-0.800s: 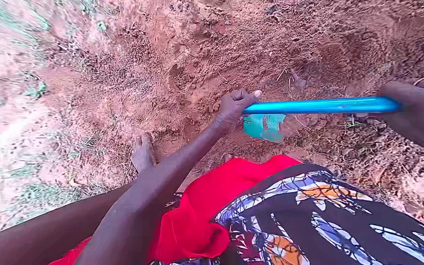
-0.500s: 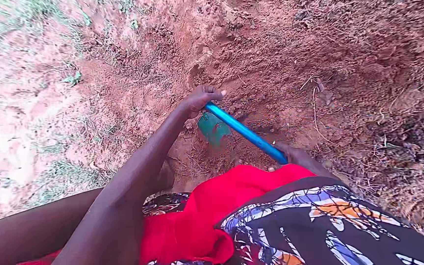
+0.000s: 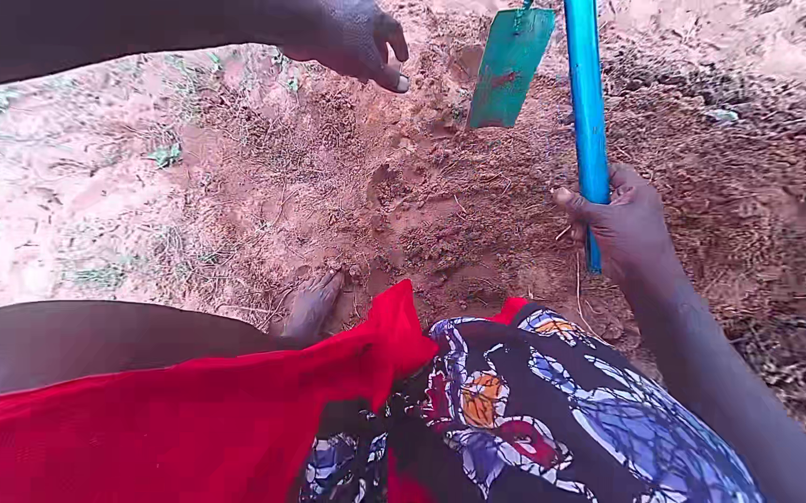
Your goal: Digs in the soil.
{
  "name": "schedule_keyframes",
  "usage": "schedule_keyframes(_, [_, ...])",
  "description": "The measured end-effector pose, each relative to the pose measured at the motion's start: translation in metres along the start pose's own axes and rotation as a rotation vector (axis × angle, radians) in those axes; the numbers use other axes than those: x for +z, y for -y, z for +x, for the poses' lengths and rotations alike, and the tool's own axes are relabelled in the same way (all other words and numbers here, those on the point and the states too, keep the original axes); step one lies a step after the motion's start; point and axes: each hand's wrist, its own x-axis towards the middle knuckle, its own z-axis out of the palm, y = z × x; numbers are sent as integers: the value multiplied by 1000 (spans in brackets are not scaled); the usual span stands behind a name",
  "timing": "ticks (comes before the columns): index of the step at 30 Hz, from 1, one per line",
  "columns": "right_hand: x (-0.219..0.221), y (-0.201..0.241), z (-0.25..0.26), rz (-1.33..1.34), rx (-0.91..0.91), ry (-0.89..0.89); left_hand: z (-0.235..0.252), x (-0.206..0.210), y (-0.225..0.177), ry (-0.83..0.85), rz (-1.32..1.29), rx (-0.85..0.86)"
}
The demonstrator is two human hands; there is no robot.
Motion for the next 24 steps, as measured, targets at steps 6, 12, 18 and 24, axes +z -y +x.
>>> schedule_keyframes(6, [0, 74, 139, 3, -12, -129, 2, 63, 40, 316, 87, -71])
schedule_keyframes(12, [66, 46, 274, -151, 118, -156, 24, 117, 78, 425, -87, -7])
schedule_keyframes(18, [154, -50, 300, -162, 171, -150, 96, 111, 100, 63, -514, -18])
schedule_keyframes(24, [174, -74, 216, -386, 273, -185, 201, 90, 43, -270, -977, -87])
